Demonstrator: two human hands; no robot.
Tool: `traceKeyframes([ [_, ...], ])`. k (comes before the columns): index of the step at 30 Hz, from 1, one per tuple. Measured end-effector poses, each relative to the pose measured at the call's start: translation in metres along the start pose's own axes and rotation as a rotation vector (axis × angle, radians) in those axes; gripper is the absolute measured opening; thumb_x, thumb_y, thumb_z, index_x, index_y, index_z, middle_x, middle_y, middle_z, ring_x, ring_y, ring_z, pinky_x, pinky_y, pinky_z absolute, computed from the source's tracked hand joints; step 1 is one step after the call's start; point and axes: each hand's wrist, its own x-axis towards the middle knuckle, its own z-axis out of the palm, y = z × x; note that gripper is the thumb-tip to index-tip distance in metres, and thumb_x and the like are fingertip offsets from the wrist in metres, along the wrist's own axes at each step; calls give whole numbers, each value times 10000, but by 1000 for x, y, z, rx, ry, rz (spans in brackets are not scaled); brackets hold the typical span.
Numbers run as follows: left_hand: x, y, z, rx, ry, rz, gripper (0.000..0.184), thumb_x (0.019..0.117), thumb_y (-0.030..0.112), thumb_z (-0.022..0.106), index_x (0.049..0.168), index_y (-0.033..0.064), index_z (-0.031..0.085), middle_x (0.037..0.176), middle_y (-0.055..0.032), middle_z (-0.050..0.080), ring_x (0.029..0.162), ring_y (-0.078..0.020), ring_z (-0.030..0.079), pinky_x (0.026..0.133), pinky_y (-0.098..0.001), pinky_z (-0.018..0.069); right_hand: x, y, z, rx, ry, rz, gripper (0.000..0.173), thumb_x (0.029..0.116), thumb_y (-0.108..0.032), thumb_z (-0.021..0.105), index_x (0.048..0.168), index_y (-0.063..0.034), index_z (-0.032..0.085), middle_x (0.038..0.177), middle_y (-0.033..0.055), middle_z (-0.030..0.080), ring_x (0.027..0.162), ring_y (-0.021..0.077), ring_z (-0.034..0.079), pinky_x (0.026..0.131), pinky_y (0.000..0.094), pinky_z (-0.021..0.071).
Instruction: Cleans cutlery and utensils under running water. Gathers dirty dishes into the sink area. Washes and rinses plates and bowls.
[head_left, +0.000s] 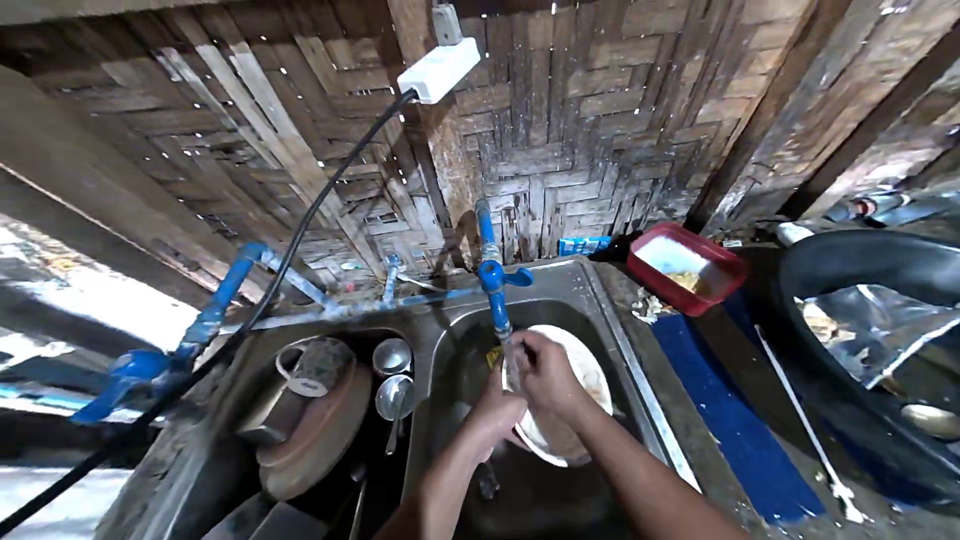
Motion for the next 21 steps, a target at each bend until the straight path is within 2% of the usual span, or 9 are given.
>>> traceKeyframes([
  [2, 0, -6, -8, 90, 34, 51, 496, 927, 59, 651, 1399, 94, 500, 1086, -145, 694, 841, -245, 713, 650, -431, 614, -13, -5, 7, 16, -60, -107, 236, 1001, -241, 603, 1156, -118, 731, 1074, 44, 728, 959, 133, 694, 911, 354, 577],
  [3, 0, -8, -9, 78, 44, 53, 539, 900, 40, 647, 1410, 96, 484, 1103, -148, 691, 852, -249, 718, 640, -434, 618, -14, 0, 11, 27, -17, -119, 227, 1002, -238, 604, 1149, -117, 728, 1059, 34, 730, 943, 123, 695, 895, 342, 583],
  [5, -6, -4, -3, -23, 33, 70, 870, 846, -27, 620, 1599, 188, 239, 1264, -165, 632, 935, -270, 711, 630, -442, 617, -4, 19, 13, 17, 183, -64, 214, 994, -210, 599, 1137, -83, 695, 1007, 53, 723, 890, 145, 701, 841, 365, 599],
  [7, -5, 8, 1, -23, 46, 99, 981, 824, -11, 633, 1630, 224, 125, 1345, -167, 591, 972, -271, 710, 633, -441, 623, 8, 30, 15, 41, 330, 37, 198, 978, -216, 636, 1121, -85, 681, 953, 52, 717, 839, 152, 699, 795, 374, 604],
  [9, -3, 14, -6, 35, 63, 127, 980, 813, 12, 666, 1625, 200, 151, 1335, -164, 592, 969, -262, 706, 645, -441, 624, -1, 20, 23, 151, 230, 22, 200, 976, -196, 632, 1133, -83, 681, 943, 45, 715, 827, 139, 692, 780, 360, 600],
  [13, 0, 13, -23, 143, 41, 187, 953, 814, 46, 688, 1624, 206, 212, 1397, -101, 580, 1138, -201, 657, 852, -426, 610, -4, 11, 13, 236, -53, -72, 210, 967, -181, 649, 1133, -55, 680, 954, 62, 699, 842, 144, 671, 797, 361, 577],
  [17, -2, 11, 4, 36, 86, 111, 991, 839, -4, 651, 1638, 210, 105, 1367, -194, 571, 959, -306, 727, 637, -490, 646, 27, 34, 26, 359, 432, 151, 159, 960, -164, 669, 1081, -61, 671, 906, 65, 708, 806, 155, 695, 764, 367, 605],
  [18, -1, 12, 5, 48, 97, 110, 974, 857, 6, 662, 1636, 216, 117, 1359, -196, 578, 940, -312, 732, 627, -497, 646, 26, 32, 29, 392, 423, 134, 160, 958, -148, 660, 1082, -48, 672, 910, 66, 706, 811, 152, 693, 766, 362, 604],
  [21, 2, 12, -12, 86, 93, 82, 952, 852, -2, 648, 1628, 231, 150, 1300, -189, 613, 910, -319, 728, 604, -499, 634, 8, 17, 19, 403, -13, -37, 187, 962, -141, 637, 1118, -43, 667, 921, 51, 673, 827, 138, 651, 780, 346, 566],
])
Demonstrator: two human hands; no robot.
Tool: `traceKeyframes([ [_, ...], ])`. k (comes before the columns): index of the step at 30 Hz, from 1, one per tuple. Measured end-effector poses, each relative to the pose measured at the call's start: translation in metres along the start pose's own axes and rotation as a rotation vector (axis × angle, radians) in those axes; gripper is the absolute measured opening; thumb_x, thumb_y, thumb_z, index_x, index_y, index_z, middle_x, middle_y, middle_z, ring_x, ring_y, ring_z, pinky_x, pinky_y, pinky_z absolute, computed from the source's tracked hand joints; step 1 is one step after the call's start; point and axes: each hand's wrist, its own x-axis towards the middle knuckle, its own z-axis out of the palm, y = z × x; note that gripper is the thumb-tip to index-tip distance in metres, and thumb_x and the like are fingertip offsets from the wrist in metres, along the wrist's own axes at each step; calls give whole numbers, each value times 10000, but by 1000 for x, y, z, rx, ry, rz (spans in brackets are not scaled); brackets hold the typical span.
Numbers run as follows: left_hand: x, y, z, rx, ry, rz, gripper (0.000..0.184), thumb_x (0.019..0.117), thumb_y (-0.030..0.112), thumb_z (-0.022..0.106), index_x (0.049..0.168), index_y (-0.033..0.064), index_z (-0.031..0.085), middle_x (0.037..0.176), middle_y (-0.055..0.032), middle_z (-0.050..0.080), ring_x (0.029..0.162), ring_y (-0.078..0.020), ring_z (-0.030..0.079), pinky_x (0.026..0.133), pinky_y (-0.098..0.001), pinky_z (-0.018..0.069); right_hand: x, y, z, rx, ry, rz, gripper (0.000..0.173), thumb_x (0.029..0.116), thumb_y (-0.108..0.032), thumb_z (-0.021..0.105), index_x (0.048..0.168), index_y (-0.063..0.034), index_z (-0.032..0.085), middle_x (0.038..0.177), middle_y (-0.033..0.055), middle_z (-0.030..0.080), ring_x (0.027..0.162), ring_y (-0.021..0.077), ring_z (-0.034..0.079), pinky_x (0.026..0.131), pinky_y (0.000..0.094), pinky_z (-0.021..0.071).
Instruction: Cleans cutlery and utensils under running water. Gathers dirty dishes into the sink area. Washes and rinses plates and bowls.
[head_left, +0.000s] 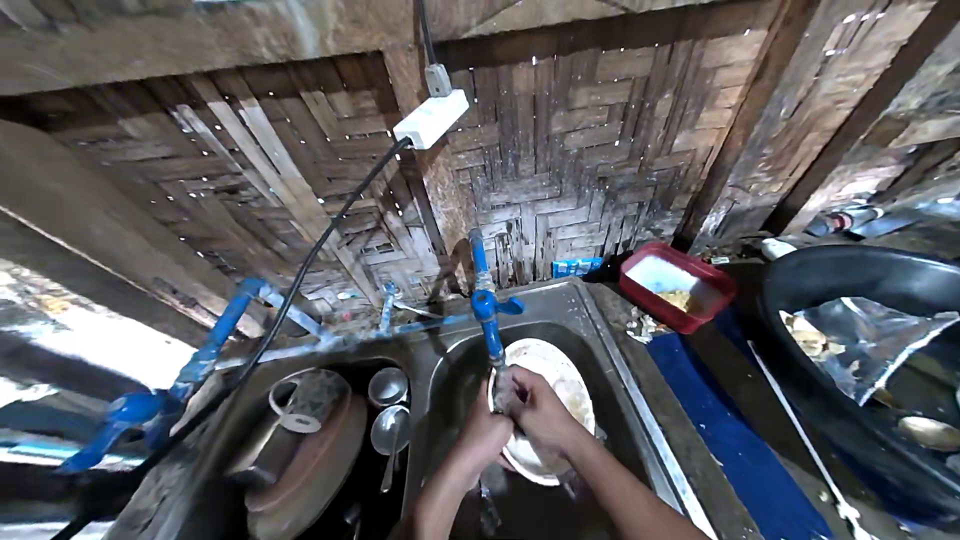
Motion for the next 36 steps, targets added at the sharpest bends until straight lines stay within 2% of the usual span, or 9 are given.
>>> traceKeyframes([
  [2, -3, 0, 3, -21, -9, -46, 917, 873, -2, 629, 1622, 225, 152, 1267, -197, 628, 873, -323, 734, 584, -490, 634, -1, 1, -2, 16, 51, 9, 179, 960, -126, 630, 1112, -37, 663, 927, 61, 673, 838, 142, 655, 788, 350, 571],
  [7, -13, -18, 51, -83, 84, -29, 982, 904, 59, 653, 1646, 217, 29, 1320, -229, 577, 862, -316, 711, 631, -479, 615, 43, 26, 2, 195, 781, 247, 200, 1003, -148, 631, 1152, -17, 615, 925, 140, 673, 770, 227, 671, 706, 434, 586],
  [11, -6, -34, 46, -270, 41, 142, 1101, 765, 112, 792, 1637, 311, 150, 1549, -111, 444, 1193, -301, 637, 824, -520, 626, 15, 23, 7, 585, 508, 278, 304, 1040, -148, 583, 1299, -7, 508, 983, 174, 669, 790, 236, 692, 719, 412, 619],
  [13, 2, -23, 23, -377, -16, 45, 845, 829, 232, 737, 1567, 265, 328, 1504, -114, 485, 1302, -346, 538, 941, -621, 521, -5, 17, -7, 543, 250, 268, 344, 1044, -155, 571, 1358, -45, 484, 1054, 141, 665, 893, 216, 688, 806, 406, 606],
  [17, 30, 5, -9, -261, -19, -91, 771, 970, 609, 598, 1540, 177, 310, 1281, -168, 658, 1076, -358, 699, 810, -564, 618, -28, 4, -33, 355, -236, 171, 482, 1010, -123, 616, 1458, -95, 441, 1228, 107, 687, 1074, 210, 689, 942, 418, 581],
  [23, 11, 11, -7, -376, -235, -38, 556, 874, -17, 567, 1397, 38, 387, 1165, -209, 678, 914, -379, 719, 681, -552, 624, -28, 4, -40, -217, -170, -24, 325, 886, -208, 752, 1204, -144, 728, 1193, 106, 649, 1130, 214, 588, 992, 397, 504],
  [28, -8, 3, 14, -372, -259, -79, 639, 830, -86, 531, 1427, 40, 341, 1170, -231, 671, 918, -397, 726, 663, -557, 634, -1, 15, -23, -224, 277, 28, 318, 930, -199, 683, 1228, -89, 692, 1169, 96, 697, 1028, 172, 689, 933, 357, 582],
  [33, 1, 0, 4, -379, -74, -73, 730, 782, -131, 543, 1450, 79, 338, 1124, -207, 672, 849, -361, 718, 564, -510, 610, -5, 0, -15, -85, -176, -57, 296, 941, -89, 640, 1233, -69, 682, 1132, 93, 701, 965, 163, 668, 894, 388, 559],
  [36, -4, 2, 19, -418, -24, -58, 791, 844, -128, 524, 1533, 113, 217, 1148, -245, 665, 843, -403, 729, 574, -546, 624, 16, 0, -9, -178, 135, 36, 282, 945, -115, 620, 1218, -85, 685, 1105, 101, 717, 976, 196, 698, 899, 412, 584],
])
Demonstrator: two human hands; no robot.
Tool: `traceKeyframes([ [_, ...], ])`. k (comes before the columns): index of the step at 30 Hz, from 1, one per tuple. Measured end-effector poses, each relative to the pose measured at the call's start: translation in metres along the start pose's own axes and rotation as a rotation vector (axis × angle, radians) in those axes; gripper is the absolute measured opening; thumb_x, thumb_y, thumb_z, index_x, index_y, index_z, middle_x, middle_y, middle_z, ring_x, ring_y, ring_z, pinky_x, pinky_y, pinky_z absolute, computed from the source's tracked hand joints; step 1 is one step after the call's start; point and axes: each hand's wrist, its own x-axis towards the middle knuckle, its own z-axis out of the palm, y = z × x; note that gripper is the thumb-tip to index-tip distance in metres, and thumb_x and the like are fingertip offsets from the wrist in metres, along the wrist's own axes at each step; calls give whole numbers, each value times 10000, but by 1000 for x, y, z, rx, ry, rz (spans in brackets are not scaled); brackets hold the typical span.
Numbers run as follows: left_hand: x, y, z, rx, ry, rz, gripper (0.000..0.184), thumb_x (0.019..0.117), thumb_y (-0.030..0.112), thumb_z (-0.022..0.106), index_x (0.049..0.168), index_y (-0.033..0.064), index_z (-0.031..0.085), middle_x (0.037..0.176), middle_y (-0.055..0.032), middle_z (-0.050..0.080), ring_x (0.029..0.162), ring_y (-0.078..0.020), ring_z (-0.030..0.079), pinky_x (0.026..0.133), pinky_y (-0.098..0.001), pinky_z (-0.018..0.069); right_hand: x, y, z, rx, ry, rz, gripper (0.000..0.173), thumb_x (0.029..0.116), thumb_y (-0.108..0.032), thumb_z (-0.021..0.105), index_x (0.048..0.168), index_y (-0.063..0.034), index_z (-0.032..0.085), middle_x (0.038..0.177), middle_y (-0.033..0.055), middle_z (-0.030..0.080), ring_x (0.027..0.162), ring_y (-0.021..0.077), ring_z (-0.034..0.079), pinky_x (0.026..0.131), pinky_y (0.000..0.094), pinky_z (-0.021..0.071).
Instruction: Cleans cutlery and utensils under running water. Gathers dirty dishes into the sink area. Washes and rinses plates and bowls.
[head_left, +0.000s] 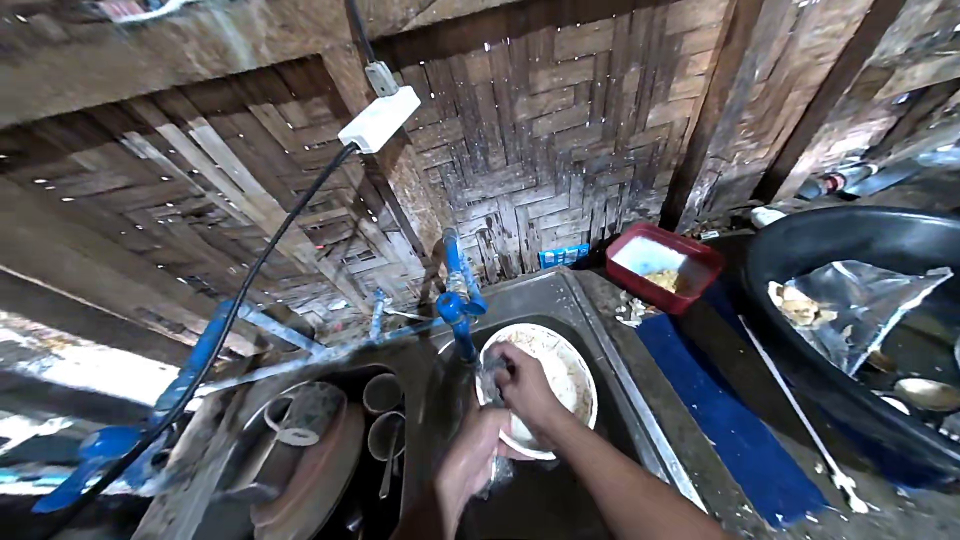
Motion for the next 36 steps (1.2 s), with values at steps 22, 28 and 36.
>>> traceKeyframes([
  [22, 2, 19, -16, 54, -105, 49, 680, 849, -48, 574, 1470, 94, 333, 1122, -210, 678, 845, -357, 723, 604, -502, 623, -1, -5, -21, 173, -247, -72, 254, 953, -173, 672, 1188, -83, 699, 908, 42, 658, 792, 124, 616, 766, 342, 548],
  [28, 13, 37, 1, -56, 4, 0, 673, 1079, 594, 231, 1318, 73, 582, 1078, -220, 712, 878, -404, 727, 654, -591, 614, -5, -20, -31, 81, -363, -91, 204, 991, -219, 639, 1086, -50, 704, 1012, 76, 685, 896, 140, 642, 841, 350, 542],
  [36, 24, 32, 2, 297, 263, 129, 553, 1084, 485, 430, 1423, 53, 489, 1234, -200, 629, 1081, -301, 642, 874, -505, 558, -31, -24, -67, -68, -707, -295, 222, 1015, -78, 568, 1087, -95, 777, 1113, 74, 737, 1066, 165, 674, 981, 412, 541],
])
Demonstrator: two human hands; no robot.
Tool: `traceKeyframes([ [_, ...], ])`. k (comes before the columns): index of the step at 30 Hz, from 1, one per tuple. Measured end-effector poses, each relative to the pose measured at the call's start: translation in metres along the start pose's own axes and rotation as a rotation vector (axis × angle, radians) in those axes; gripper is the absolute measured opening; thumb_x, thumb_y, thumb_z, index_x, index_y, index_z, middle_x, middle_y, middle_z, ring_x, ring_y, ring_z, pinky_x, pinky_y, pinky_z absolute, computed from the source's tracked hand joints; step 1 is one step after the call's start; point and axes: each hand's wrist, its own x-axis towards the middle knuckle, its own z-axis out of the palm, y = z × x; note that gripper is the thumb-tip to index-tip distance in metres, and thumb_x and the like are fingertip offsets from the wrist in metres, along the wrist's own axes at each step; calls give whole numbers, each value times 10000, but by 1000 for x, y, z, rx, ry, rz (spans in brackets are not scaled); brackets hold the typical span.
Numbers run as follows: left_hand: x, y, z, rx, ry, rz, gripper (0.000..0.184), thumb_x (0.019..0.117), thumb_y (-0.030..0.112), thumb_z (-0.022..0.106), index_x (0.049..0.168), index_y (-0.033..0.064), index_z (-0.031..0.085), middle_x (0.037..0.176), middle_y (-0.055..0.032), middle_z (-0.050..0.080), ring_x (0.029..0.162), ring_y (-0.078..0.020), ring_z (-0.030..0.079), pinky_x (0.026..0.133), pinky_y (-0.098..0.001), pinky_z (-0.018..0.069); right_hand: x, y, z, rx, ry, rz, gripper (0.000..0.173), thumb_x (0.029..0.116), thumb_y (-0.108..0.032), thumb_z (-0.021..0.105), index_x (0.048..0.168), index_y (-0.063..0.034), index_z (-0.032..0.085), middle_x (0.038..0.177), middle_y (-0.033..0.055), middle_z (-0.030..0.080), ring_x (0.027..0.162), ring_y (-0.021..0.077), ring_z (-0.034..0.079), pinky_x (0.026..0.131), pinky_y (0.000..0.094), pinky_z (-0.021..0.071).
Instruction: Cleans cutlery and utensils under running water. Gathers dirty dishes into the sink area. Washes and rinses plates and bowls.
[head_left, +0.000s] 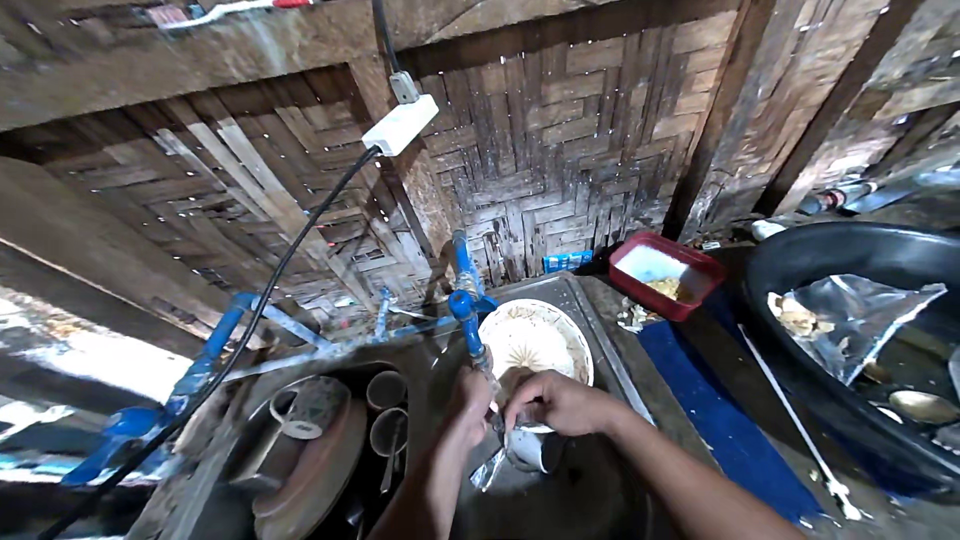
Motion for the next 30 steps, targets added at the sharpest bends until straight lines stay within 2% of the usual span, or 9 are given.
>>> traceKeyframes([
  [3, -3, -1, 1, 52, -58, -34, 444, 1031, 228, 595, 1405, 28, 465, 1122, -204, 645, 888, -295, 688, 681, -469, 595, -12, 15, -15, -23, -45, 132, 219, 1017, -108, 577, 1139, -112, 759, 1126, 77, 730, 1037, 174, 679, 966, 442, 542],
  [6, -6, -9, 6, -119, -142, -116, 500, 966, 8, 569, 1427, 27, 377, 1021, -231, 681, 722, -345, 729, 520, -484, 616, -18, 29, -18, -218, 17, 279, 263, 982, -130, 610, 1208, -179, 735, 1240, 85, 703, 1144, 251, 666, 1022, 537, 515],
  [10, -13, -23, 13, -294, -294, -185, 553, 853, -44, 568, 1386, 21, 436, 1092, -227, 678, 854, -361, 716, 662, -521, 623, -5, 34, 4, 43, 379, 307, 425, 956, -215, 693, 1350, -137, 556, 1095, 60, 685, 948, 178, 689, 876, 407, 592],
  [14, -25, -45, 8, -335, -464, -116, 574, 799, 10, 592, 1356, 22, 457, 1191, -169, 656, 1041, -271, 677, 879, -453, 585, 24, 43, 24, 267, 705, 326, 388, 915, -165, 715, 1272, -61, 606, 1156, 96, 669, 977, 179, 691, 856, 363, 608],
  [17, -26, -46, -11, -444, -500, -194, 438, 1022, 263, 526, 1394, 31, 506, 1252, -200, 659, 1112, -331, 674, 959, -526, 560, 24, 46, 28, 321, 657, 254, 342, 933, -147, 712, 1251, -47, 634, 1162, 94, 672, 1031, 164, 678, 907, 342, 593],
  [19, -23, -43, -20, -409, -471, -256, 457, 1036, 320, 555, 1413, 65, 513, 1234, -200, 654, 1057, -349, 689, 888, -524, 592, 17, 40, 32, 290, 518, 194, 280, 941, -113, 691, 1210, -42, 658, 1110, 82, 684, 993, 144, 672, 903, 331, 580],
  [23, -14, -45, -32, -318, -540, -297, 429, 930, 128, 564, 1354, 70, 546, 1189, -189, 682, 1001, -345, 701, 813, -528, 603, 13, 35, 49, 284, 250, 153, 235, 951, -151, 702, 1158, -42, 681, 1035, 78, 681, 921, 140, 647, 870, 357, 554],
  [27, -33, -41, -26, -347, -436, -214, 659, 803, -134, 565, 1412, 39, 383, 1152, -238, 678, 907, -414, 721, 666, -573, 628, 41, 30, 58, 27, 565, 256, 206, 942, -206, 664, 1090, -68, 705, 1034, 92, 702, 933, 189, 680, 866, 401, 576],
  [30, -49, -38, -14, -334, -313, -192, 907, 804, -151, 552, 1565, 145, 157, 1196, -245, 644, 919, -428, 724, 637, -584, 635, 64, 35, 49, -140, 827, 450, 209, 942, -210, 628, 1073, -73, 715, 1049, 90, 706, 979, 209, 690, 905, 409, 578],
])
